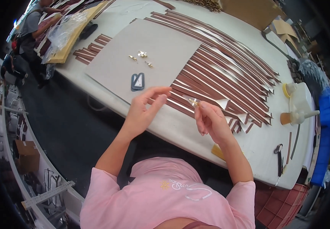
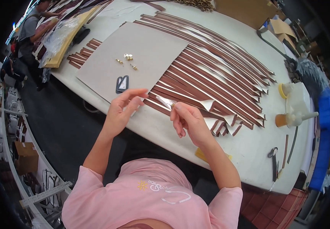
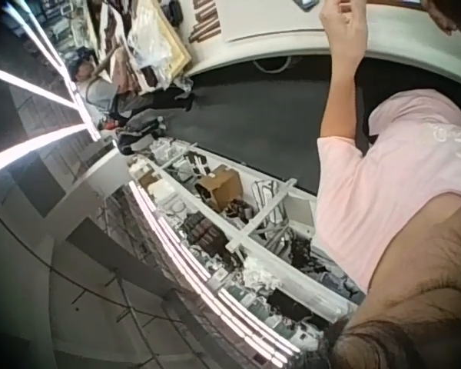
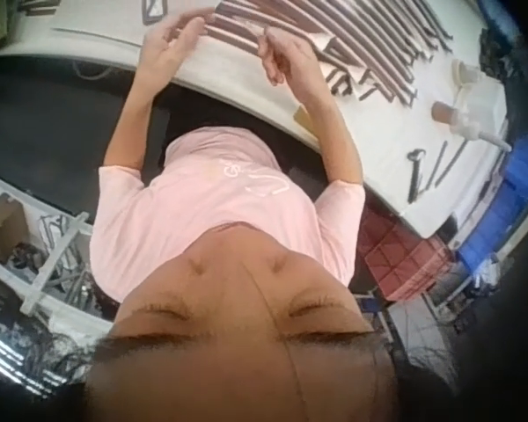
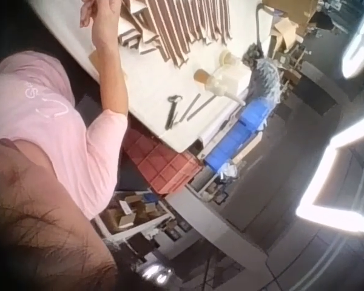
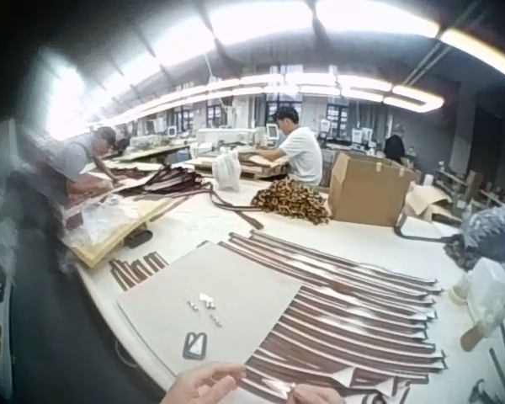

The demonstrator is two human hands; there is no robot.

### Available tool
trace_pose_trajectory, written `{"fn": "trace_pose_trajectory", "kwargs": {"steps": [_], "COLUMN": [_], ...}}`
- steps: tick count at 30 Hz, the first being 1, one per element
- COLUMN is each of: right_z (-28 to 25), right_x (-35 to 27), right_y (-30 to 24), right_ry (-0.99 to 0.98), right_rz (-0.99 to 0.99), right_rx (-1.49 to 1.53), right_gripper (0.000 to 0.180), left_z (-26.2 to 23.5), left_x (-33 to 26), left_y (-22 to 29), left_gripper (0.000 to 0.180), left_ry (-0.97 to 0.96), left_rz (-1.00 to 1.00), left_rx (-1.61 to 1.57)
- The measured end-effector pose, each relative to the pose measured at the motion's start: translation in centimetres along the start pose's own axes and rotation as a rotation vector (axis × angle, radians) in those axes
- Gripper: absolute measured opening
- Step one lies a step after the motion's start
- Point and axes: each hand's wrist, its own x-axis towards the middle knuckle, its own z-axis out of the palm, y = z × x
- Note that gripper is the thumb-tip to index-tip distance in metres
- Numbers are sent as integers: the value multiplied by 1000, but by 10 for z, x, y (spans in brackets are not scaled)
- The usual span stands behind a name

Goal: Attaching metal hardware loops to leather strips and applying industrial glue for permanent assembly.

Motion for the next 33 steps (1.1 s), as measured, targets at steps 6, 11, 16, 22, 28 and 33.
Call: {"fn": "trace_pose_trajectory", "kwargs": {"steps": [6,11,16,22,28,33], "right_z": [-10,-14,-2,-6,-7,-11], "right_x": [-18,-23,-17,-12,-17,-19], "right_y": [-2,5,8,8,14,20], "right_ry": [-3,69,160,264,165,166], "right_rz": [-25,-122,-183,-265,-234,-227], "right_rx": [-219,-155,-136,-118,-185,-195], "right_gripper": [38,18,16,12,13,13], "left_z": [53,66,76,-35,-81,-70], "left_x": [3,-6,-15,38,65,70], "left_y": [8,-3,-9,-30,-30,-41], "left_gripper": [12,12,14,32,46,47], "left_ry": [-194,-133,-146,165,-64,-60], "left_rz": [-163,-264,-257,95,-280,-268], "left_rx": [-366,-458,-540,437,864,988]}}
